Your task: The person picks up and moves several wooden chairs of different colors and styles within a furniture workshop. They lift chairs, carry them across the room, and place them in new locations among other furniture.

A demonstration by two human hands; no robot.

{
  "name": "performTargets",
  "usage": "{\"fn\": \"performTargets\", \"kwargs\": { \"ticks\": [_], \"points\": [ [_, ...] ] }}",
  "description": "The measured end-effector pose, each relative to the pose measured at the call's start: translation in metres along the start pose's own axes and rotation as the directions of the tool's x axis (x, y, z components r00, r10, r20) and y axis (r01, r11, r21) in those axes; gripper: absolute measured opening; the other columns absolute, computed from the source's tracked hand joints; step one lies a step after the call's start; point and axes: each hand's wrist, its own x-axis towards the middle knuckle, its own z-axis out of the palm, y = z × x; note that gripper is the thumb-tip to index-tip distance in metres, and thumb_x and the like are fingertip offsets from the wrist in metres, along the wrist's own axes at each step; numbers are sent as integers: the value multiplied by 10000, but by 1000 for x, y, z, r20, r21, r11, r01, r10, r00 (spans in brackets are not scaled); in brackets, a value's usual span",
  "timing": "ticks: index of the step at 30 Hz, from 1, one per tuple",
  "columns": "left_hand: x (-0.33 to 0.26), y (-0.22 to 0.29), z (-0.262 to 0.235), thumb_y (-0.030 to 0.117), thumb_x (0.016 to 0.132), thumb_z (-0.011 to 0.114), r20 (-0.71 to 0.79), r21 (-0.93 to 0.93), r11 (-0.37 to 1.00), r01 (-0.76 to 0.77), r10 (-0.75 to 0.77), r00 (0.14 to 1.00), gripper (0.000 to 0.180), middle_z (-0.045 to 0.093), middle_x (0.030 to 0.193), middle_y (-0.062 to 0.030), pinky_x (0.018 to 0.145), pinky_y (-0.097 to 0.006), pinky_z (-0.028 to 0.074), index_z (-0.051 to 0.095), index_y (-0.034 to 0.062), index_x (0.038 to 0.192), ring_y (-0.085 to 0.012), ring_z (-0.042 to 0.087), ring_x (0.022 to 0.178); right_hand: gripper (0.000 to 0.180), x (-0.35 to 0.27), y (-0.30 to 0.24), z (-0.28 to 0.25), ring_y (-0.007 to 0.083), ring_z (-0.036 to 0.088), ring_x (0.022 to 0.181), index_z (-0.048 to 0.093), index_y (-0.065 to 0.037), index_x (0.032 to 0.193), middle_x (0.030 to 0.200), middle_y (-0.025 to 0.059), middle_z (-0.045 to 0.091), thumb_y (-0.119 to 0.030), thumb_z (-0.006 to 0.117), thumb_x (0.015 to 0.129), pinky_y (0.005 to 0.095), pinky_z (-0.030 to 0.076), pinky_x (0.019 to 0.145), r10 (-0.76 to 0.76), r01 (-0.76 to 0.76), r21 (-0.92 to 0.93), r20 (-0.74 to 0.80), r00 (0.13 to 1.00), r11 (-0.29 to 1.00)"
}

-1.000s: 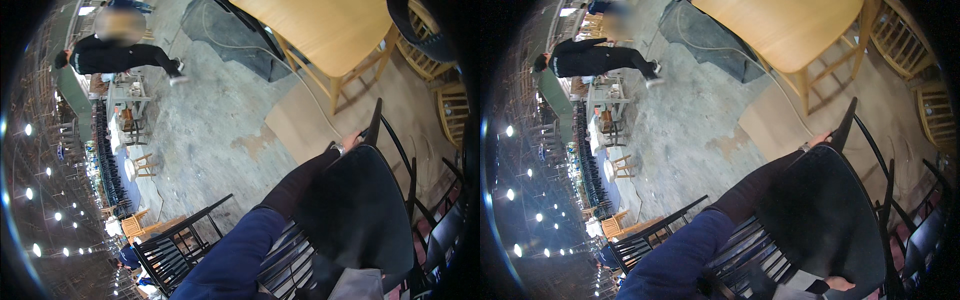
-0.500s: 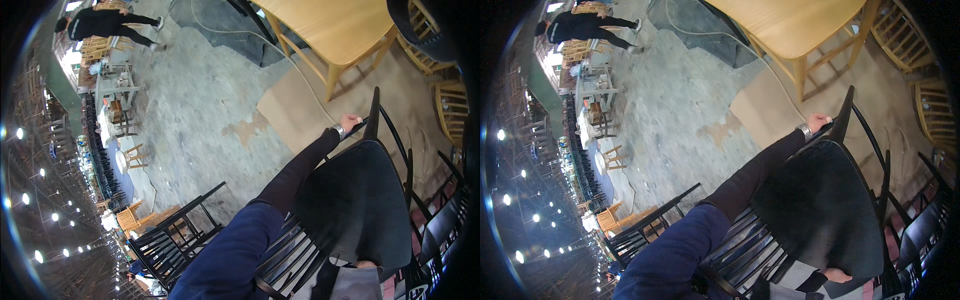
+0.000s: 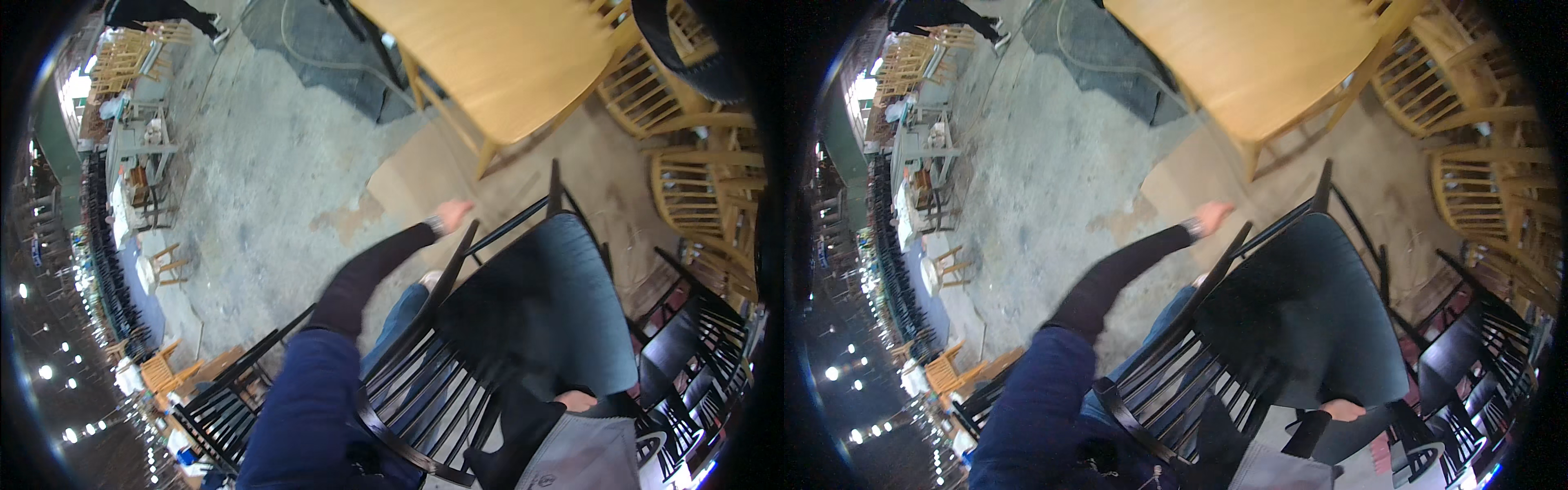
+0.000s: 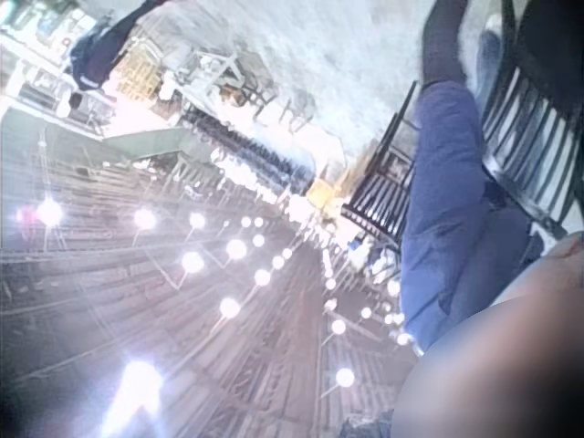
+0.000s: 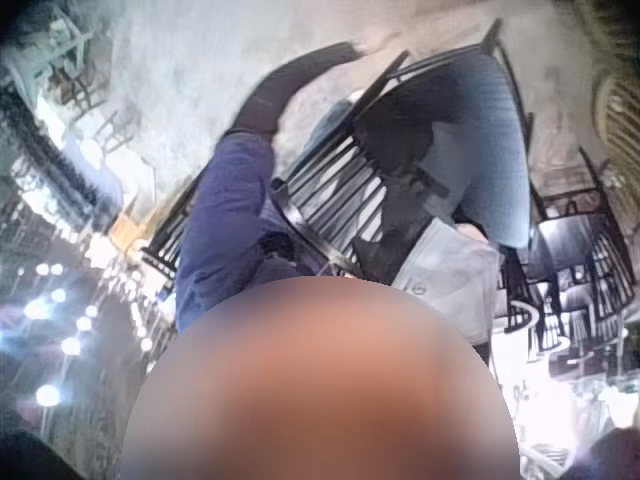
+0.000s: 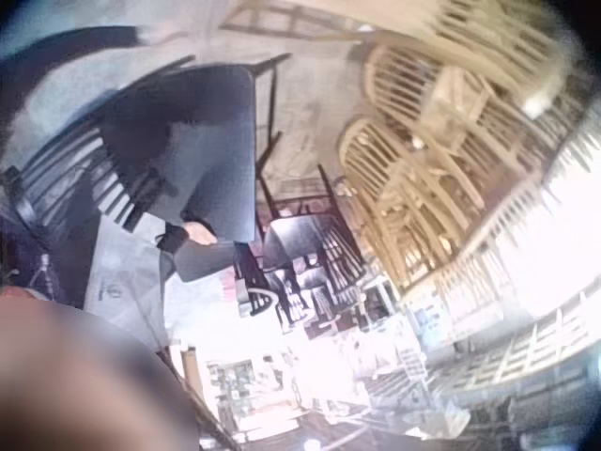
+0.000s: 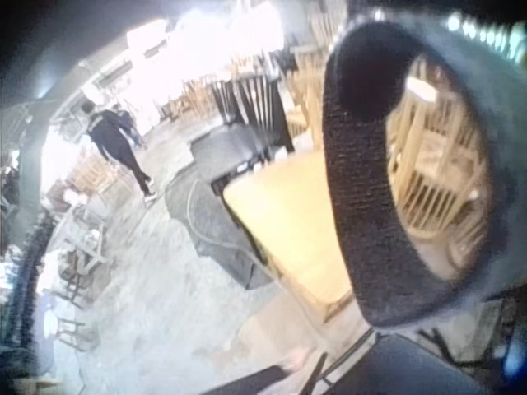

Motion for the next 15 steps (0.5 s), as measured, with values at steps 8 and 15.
{"fn": "performTargets", "kwargs": {
  "ticks": [8,15],
  "points": [
    [-210,-20,-282,72,778,500,-458,66,935,349,-283,843,216,643,896,-163,705,-393,500,632,71,948,-298,630,838,460,62,-126,-140,389,534,1049,483,-15,1173,1121,234,565,-321,546,836,440,417,888,-705,596,380,431,562,708],
    [-452,-37,-195,128,818,470,-559,-815,549,-187,-829,1,236,355,523,54,394,-257,316,409,136,590,-68,324,425,509,-48,-186,-341,339,610,889,466,-63,1203,920,204,626,-381,581,823,379,468,780,-990,548,832,136,-47,88]
  ]
}}
